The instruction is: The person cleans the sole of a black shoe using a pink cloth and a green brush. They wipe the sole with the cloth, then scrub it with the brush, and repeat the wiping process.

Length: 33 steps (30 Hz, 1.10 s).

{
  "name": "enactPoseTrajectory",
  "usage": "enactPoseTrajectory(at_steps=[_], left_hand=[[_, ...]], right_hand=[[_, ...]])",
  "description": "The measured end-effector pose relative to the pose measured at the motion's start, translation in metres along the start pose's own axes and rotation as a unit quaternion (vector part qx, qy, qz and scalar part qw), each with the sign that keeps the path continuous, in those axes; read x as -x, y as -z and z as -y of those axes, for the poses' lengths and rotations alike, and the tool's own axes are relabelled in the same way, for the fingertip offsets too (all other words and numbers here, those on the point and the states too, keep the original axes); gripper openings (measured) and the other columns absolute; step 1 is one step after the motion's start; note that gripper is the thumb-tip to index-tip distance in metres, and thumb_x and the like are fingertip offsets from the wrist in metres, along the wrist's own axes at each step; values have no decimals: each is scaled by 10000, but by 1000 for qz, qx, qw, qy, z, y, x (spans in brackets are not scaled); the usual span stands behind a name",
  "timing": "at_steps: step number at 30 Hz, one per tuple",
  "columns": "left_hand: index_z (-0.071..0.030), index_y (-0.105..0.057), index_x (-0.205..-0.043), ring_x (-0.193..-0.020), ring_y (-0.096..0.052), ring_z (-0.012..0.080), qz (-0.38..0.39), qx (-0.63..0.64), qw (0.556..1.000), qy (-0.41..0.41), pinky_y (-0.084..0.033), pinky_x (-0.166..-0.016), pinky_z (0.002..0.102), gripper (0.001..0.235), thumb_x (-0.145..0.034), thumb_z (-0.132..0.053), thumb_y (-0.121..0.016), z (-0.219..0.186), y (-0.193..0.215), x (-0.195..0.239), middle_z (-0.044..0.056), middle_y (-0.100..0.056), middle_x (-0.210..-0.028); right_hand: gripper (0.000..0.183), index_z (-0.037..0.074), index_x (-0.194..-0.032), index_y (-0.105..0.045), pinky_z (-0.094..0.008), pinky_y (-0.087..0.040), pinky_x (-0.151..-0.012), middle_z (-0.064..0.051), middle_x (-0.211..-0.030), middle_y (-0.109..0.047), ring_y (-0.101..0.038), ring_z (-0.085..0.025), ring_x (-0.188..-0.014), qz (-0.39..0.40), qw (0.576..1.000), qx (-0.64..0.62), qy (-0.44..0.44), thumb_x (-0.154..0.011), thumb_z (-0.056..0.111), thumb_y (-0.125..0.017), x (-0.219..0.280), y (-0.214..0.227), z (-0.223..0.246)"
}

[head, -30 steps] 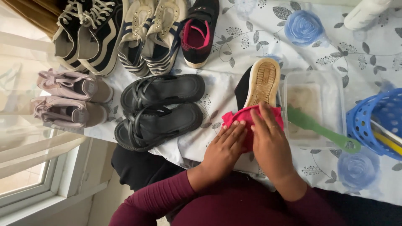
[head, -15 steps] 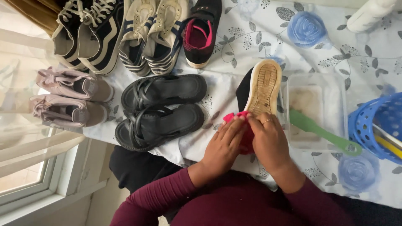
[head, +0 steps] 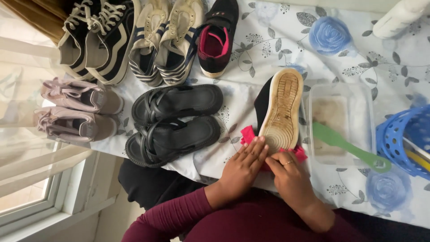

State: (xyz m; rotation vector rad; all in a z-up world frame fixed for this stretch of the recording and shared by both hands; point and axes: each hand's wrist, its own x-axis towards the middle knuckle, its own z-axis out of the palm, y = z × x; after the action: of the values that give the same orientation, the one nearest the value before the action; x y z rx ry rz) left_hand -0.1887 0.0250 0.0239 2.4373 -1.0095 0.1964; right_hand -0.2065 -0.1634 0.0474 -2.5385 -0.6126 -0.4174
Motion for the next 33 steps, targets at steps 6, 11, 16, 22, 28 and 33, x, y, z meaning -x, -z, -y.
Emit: enactPoseTrajectory(at_steps=[6,11,16,22,28,33], left_hand=[[5,-457,-1548,-1528,-421,345,-3,-14,999,-37,-378,-1235,440,431,-1123,-53,-411,0,-3,11,202,-373,-1645],[-24,-569,-1451,-1482,-484,350,-43,15,998,-37,-412,-1204,448,351,-1123,-73,-453,-2,6,16,209,-432,-1603],[-110,-666,-1358,-1462,-515,348,-57,38,997,-18,-461,-1182,470,274,-1109,-129,-552,-5,2,23,200,-429,-1601],[-66,-630,-1379,-1453,-527,341,-82,45,995,-29,-450,-1202,461,539,-1005,-438,-738,-8,2,13,190,-446,-1587],[-90,-710,-1184,-1384,-597,311,-148,25,987,-54,-473,-1157,408,291,-1019,-322,-768,-31,8,-27,199,-573,-1482],[-2,-472,-1528,-1508,-481,374,-74,-2,997,-3,-456,-1199,483,748,-1024,-547,-565,-60,-4,-61,239,-443,-1612]], right_hand=[[359,44,-1072,-729,-436,-503,-1051,-77,-1009,-625,-605,-308,-986,64,997,-33,-13,-815,-120,-540,25,3,-8],[379,77,-1128,-733,-425,-513,-883,-57,-1022,-671,-585,-297,-923,111,994,-5,-15,-798,-52,-601,34,7,-17],[351,91,-1081,-773,-427,-505,-730,1,-1011,-722,-555,-267,-832,107,994,29,1,-768,-10,-650,30,16,-9],[262,101,-1067,-725,-427,-510,-765,-52,-914,-611,-572,-284,-851,164,983,81,1,-818,64,-655,23,27,-4],[411,124,-1254,-730,-396,-559,-868,-50,-1122,-702,-660,-259,-981,103,992,12,-68,-862,16,-674,11,92,-16],[426,98,-1325,-726,-441,-577,-965,-130,-1345,-716,-701,-305,-1174,95,956,247,-127,-903,125,-666,4,122,-48]])
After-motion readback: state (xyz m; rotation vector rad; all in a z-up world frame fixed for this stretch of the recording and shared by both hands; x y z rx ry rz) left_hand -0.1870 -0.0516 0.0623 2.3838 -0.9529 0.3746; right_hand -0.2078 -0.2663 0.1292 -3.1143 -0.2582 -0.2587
